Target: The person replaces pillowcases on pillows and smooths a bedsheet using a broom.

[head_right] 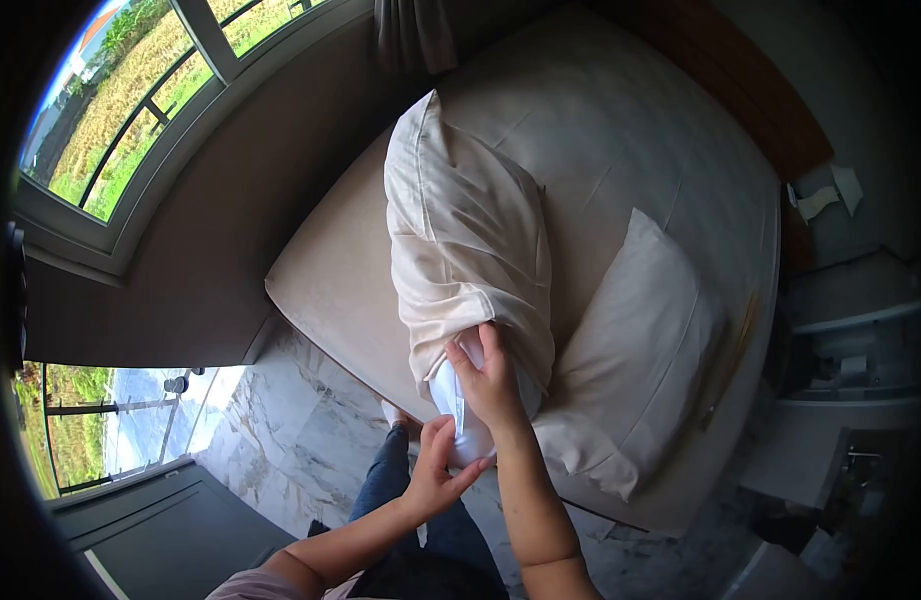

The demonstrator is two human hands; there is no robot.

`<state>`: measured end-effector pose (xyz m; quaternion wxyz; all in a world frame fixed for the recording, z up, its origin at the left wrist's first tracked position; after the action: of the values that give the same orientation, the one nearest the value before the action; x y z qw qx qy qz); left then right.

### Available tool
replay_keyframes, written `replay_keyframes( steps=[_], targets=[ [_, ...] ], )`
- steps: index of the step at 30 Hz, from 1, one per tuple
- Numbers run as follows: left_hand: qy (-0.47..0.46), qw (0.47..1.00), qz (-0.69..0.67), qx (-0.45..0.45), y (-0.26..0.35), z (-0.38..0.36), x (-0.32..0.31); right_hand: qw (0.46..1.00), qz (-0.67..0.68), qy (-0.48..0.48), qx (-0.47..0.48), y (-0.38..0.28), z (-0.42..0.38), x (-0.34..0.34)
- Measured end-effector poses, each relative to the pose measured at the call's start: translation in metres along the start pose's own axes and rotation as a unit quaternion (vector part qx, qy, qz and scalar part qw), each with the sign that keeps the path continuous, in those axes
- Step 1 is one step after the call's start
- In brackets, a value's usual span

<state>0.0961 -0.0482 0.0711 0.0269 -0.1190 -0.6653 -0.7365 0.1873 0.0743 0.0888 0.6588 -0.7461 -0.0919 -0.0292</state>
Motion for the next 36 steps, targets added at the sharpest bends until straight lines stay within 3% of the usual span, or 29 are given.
replay_keyframes(
  steps=[3, 4, 8, 11, 12, 13, 15, 16, 17, 19, 21, 23, 24, 25, 26, 27, 28, 30, 31, 33, 35, 36],
  targets=[
    [0.02, 0.996, -0.091, 0.006, -0.007, -0.005, 0.0, 0.95, 0.309, -0.017, -0.052, 0.001, -0.014, 0.007],
    [0.026, 0.987, -0.151, 0.046, -0.011, -0.006, -0.004, 0.923, 0.379, 0.0, -0.069, -0.001, -0.017, 0.013],
    [-0.015, 0.997, -0.071, -0.014, -0.01, -0.007, -0.011, 0.766, 0.618, 0.066, -0.164, 0.013, -0.018, 0.027],
    [-0.006, 0.998, -0.058, -0.035, -0.006, -0.009, -0.019, 0.679, 0.718, -0.006, -0.152, 0.011, -0.029, 0.033],
    [0.028, 0.996, -0.076, -0.042, -0.003, -0.005, -0.023, 0.707, 0.681, 0.045, -0.187, -0.01, -0.038, 0.03],
    [0.044, 0.997, -0.053, -0.029, -0.01, -0.003, -0.024, 0.699, 0.688, 0.037, -0.193, -0.013, -0.052, 0.028],
    [0.075, 0.997, -0.011, 0.001, -0.026, 0.001, -0.028, 0.765, 0.608, 0.05, -0.207, -0.021, -0.085, 0.019],
    [0.167, 0.974, -0.144, 0.047, -0.032, 0.005, -0.031, 0.8, 0.562, 0.034, -0.207, -0.018, -0.101, 0.009],
    [0.198, 0.96, -0.182, 0.074, -0.04, 0.002, -0.03, 0.831, 0.516, 0.019, -0.208, -0.014, -0.119, 0.0],
    [0.119, 0.944, -0.258, 0.165, -0.087, -0.024, -0.034, 0.878, 0.429, -0.074, -0.198, 0.014, -0.157, -0.015],
    [0.047, 0.923, -0.294, 0.245, -0.116, -0.047, -0.031, 0.865, 0.439, -0.112, -0.215, 0.002, -0.167, -0.031],
    [-0.038, 0.983, -0.051, 0.173, -0.109, -0.044, -0.013, 0.863, 0.433, -0.117, -0.235, 0.009, -0.173, -0.038],
    [-0.081, 0.985, 0.073, 0.131, -0.104, -0.042, -0.004, 0.868, 0.426, -0.1, -0.234, 0.023, -0.179, -0.04],
    [-0.121, 0.969, 0.195, 0.087, -0.1, -0.041, 0.004, 0.874, 0.419, -0.084, -0.233, 0.034, -0.182, -0.042],
    [-0.16, 0.935, 0.314, 0.04, -0.098, -0.042, 0.011, 0.84, 0.479, -0.006, -0.252, 0.043, -0.182, -0.041],
    [-0.089, 0.982, 0.15, 0.07, -0.098, -0.046, 0.018, 0.821, 0.503, 0.04, -0.268, 0.049, -0.178, -0.036],
    [-0.016, 0.995, -0.017, 0.1, -0.098, -0.054, 0.024, 0.817, 0.513, 0.059, -0.258, 0.056, -0.172, -0.031],
    [0.053, 0.972, -0.166, 0.157, -0.094, -0.064, 0.039, 0.804, 0.529, 0.073, -0.259, 0.067, -0.161, -0.031],
    [0.05, 0.97, -0.149, 0.185, -0.086, -0.066, 0.046, 0.796, 0.54, 0.069, -0.263, 0.062, -0.155, -0.038],
    [0.087, 0.924, -0.248, 0.277, -0.11, -0.08, 0.068, 0.851, 0.471, -0.051, -0.225, 0.071, -0.16, -0.068],
    [0.159, 0.784, -0.462, 0.383, -0.18, -0.105, 0.093, 0.848, 0.398, -0.298, -0.183, 0.05, -0.172, -0.1],
    [0.173, 0.783, -0.471, 0.367, -0.17, -0.1, 0.096, 0.854, 0.317, -0.356, -0.207, 0.044, -0.172, -0.1]
  ],
)
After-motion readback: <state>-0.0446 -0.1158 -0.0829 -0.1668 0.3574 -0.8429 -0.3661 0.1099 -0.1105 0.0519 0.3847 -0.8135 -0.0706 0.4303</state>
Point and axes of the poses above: each hand's wrist, its own z-axis towards the middle knuckle, its own x-axis out of the back of the hand, y = z × x, the point moved 2 cm from there along z, towards the middle knuckle, and after that the axes turned 6 degrees about -x, right-handed, at the moved point
